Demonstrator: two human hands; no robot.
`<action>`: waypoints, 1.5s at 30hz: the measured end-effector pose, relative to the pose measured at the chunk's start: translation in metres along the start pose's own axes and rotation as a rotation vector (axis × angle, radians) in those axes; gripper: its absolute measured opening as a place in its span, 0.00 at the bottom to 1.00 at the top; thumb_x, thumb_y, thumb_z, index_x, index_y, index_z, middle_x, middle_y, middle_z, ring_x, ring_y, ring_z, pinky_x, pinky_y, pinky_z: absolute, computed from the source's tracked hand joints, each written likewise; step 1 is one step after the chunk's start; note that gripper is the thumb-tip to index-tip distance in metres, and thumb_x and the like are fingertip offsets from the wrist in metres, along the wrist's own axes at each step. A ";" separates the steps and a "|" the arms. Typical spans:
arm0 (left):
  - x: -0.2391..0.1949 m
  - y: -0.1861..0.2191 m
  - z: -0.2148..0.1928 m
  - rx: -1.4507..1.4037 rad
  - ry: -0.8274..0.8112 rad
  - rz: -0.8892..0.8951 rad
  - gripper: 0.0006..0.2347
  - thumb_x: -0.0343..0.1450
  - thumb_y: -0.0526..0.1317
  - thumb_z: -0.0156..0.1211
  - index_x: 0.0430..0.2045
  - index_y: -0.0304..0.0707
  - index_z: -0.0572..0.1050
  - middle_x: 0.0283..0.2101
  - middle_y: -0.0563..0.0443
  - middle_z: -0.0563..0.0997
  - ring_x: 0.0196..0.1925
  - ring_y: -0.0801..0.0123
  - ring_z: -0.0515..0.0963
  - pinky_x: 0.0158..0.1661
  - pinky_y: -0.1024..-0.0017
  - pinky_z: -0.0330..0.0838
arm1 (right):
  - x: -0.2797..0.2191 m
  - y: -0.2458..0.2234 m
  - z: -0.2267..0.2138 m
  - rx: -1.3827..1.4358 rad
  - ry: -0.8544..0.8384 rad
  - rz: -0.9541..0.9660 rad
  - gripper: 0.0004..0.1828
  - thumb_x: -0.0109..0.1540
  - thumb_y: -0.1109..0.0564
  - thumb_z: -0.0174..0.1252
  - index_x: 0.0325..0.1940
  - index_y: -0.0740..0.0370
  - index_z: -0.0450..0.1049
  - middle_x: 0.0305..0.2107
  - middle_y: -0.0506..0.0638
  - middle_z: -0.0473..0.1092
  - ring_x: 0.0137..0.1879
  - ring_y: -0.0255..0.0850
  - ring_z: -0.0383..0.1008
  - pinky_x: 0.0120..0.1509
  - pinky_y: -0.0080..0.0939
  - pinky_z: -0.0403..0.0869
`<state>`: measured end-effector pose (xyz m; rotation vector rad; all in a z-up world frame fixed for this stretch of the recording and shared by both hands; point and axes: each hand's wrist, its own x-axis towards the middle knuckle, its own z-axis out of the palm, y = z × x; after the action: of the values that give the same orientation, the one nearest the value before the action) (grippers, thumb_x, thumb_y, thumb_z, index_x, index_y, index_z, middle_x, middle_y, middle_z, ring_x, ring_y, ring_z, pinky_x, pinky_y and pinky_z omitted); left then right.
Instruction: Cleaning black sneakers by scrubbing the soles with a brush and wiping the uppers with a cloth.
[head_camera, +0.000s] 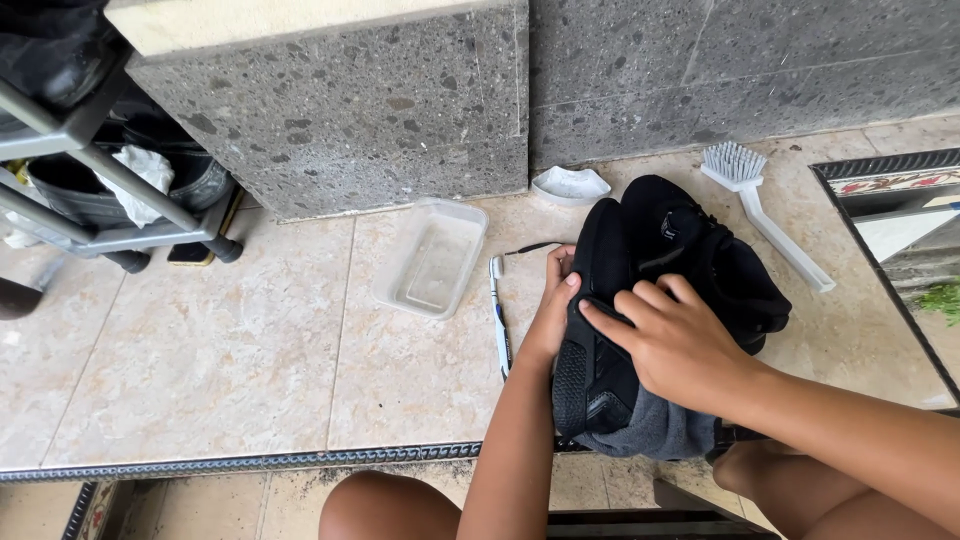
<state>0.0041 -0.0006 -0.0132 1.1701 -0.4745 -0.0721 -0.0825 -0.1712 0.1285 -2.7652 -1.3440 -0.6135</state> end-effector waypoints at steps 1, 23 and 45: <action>0.002 -0.003 -0.001 -0.002 -0.006 -0.004 0.26 0.77 0.57 0.47 0.65 0.42 0.56 0.62 0.42 0.66 0.64 0.59 0.62 0.64 0.62 0.56 | -0.001 -0.002 0.002 0.026 -0.014 -0.019 0.31 0.51 0.66 0.52 0.59 0.54 0.75 0.32 0.49 0.66 0.41 0.46 0.67 0.55 0.55 0.65; 0.002 -0.004 -0.010 -0.919 0.676 -0.241 0.23 0.67 0.56 0.53 0.49 0.43 0.79 0.44 0.49 0.83 0.44 0.61 0.81 0.47 0.70 0.75 | 0.001 0.072 -0.044 -0.041 0.104 0.409 0.40 0.59 0.65 0.53 0.79 0.55 0.63 0.46 0.50 0.72 0.55 0.48 0.71 0.63 0.52 0.65; -0.019 0.064 0.023 -1.200 0.121 0.023 0.35 0.67 0.68 0.43 0.61 0.43 0.68 0.54 0.40 0.74 0.63 0.42 0.65 0.72 0.34 0.44 | 0.011 0.065 -0.084 0.792 -0.243 0.897 0.48 0.64 0.61 0.54 0.76 0.38 0.31 0.59 0.66 0.65 0.58 0.54 0.74 0.59 0.53 0.79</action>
<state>-0.0338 0.0108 0.0453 -0.0107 -0.2488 -0.2274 -0.0557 -0.2189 0.2208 -2.3784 -0.1366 0.2595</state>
